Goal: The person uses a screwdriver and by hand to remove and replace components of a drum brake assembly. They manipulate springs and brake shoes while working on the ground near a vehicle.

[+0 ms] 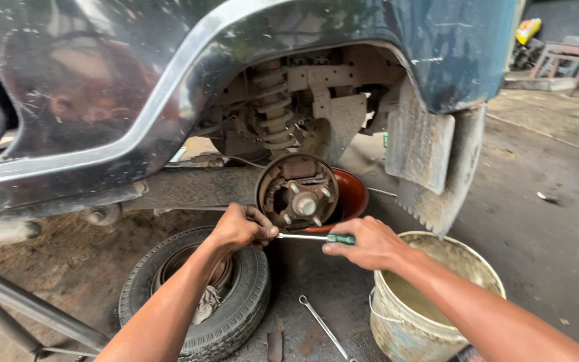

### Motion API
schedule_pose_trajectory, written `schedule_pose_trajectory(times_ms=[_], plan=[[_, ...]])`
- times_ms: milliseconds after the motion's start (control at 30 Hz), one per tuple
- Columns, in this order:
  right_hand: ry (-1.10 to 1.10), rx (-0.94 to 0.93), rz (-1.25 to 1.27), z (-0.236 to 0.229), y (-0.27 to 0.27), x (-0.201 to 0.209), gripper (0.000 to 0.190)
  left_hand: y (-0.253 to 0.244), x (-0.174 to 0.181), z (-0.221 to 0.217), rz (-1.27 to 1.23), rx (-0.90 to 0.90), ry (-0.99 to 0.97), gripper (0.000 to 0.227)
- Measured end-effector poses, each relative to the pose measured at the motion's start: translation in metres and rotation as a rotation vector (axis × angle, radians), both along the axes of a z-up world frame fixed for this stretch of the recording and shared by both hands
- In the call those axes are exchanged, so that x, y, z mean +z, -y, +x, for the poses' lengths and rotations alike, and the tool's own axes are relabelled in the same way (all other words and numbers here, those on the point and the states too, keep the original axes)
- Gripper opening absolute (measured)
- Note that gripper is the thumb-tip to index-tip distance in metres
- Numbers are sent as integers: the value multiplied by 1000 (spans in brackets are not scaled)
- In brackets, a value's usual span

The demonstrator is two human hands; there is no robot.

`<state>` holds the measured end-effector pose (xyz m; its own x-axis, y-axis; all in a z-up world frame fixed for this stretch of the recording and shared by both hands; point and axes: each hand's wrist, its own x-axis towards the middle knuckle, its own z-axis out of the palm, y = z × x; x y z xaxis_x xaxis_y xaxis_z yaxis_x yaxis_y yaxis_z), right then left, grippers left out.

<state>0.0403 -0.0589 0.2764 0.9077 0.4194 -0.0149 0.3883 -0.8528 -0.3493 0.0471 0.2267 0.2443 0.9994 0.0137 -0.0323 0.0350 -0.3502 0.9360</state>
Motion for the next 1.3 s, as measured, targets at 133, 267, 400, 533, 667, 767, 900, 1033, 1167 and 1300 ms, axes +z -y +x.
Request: schedule_pose_trajectory(times_ms=[133,267,400,533,667,767,900,1033,1167,1300], plan=[[33,-37,-42,-4,2,3,45,-12,-3,2,-118,-33,-22,10],[1,-56,-52,-5,-5,7,42,-12,-7,4,143,-12,141,15],[46,-38,-50,-4,-7,6,44,-13,-5,1,301,105,303,28],[204,31,166,5,6,-5,39,-21,5,0,314,301,198,42],[249,-37,215,7,8,-15,35,-21,6,5,381,225,316,59],[163,-168,137,-3,-6,-7,35,-10,6,5,463,189,377,69],[84,-224,105,-15,-25,8,34,4,5,4,487,191,398,75],[153,-185,159,-19,-31,10,33,9,1,8,477,225,399,73],[148,-184,172,-18,-32,12,34,12,0,12,476,238,354,68],[120,-224,122,-22,-37,14,35,12,-2,16,481,262,368,69]])
